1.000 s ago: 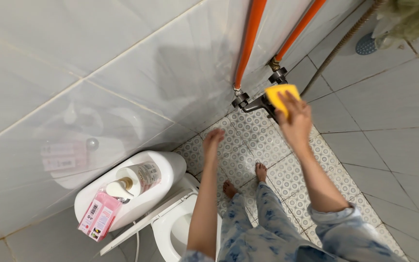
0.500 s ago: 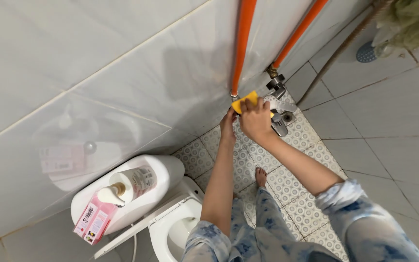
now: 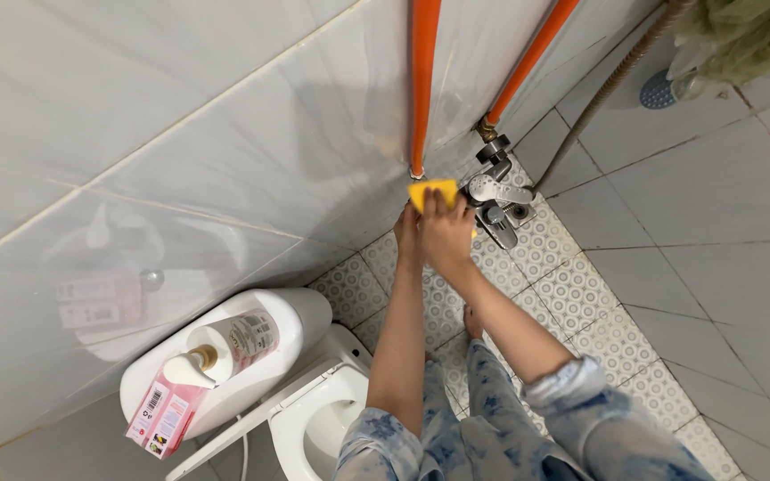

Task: Cleaning a bathroom faucet and shower fixture using a sponge and cleaning product.

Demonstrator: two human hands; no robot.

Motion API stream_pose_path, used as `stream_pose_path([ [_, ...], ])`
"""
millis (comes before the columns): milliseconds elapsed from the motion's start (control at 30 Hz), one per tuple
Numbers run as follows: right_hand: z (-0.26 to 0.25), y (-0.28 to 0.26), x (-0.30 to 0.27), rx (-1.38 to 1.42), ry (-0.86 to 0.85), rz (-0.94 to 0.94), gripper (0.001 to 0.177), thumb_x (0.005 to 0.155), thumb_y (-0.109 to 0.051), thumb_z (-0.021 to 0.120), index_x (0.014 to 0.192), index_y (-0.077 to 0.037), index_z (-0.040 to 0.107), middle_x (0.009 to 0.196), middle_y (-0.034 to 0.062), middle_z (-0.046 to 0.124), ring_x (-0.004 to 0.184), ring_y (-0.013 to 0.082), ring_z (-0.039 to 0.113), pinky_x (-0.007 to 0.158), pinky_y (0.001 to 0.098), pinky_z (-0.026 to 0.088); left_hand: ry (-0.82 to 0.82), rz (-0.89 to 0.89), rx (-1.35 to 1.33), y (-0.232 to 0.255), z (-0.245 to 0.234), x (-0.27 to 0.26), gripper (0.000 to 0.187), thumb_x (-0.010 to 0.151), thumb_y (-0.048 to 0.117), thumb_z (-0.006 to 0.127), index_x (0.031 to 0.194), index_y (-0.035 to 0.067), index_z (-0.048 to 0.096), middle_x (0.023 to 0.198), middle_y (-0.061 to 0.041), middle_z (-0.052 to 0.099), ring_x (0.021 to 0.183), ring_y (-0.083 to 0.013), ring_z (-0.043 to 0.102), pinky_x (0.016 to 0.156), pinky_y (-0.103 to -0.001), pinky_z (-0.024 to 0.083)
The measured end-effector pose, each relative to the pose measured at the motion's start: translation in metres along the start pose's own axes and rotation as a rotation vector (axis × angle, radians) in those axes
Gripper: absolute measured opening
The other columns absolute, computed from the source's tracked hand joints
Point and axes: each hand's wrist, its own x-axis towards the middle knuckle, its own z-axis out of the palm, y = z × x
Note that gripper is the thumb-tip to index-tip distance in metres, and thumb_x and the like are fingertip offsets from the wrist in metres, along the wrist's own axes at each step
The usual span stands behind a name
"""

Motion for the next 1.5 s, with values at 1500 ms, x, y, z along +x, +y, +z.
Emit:
stream_pose_path([
  [1500, -0.006, 0.026, -0.029, 0.318, 0.048, 0.055, 0.064, 0.084, -0.013, 0.068, 0.145, -0.002, 0.053, 0.141, 0.0167, 0.063, 0.098, 0.0416, 0.063, 0.078, 0.0467, 0.059, 0.116, -0.154, 0.347, 0.089, 0.035, -0.051, 0.06, 0.081, 0.049, 0.076, 0.119, 0.003, 0.073, 0.104, -0.003, 0.069, 0.099, -0.0163, 0.06, 0.093, -0.034, 0.044],
])
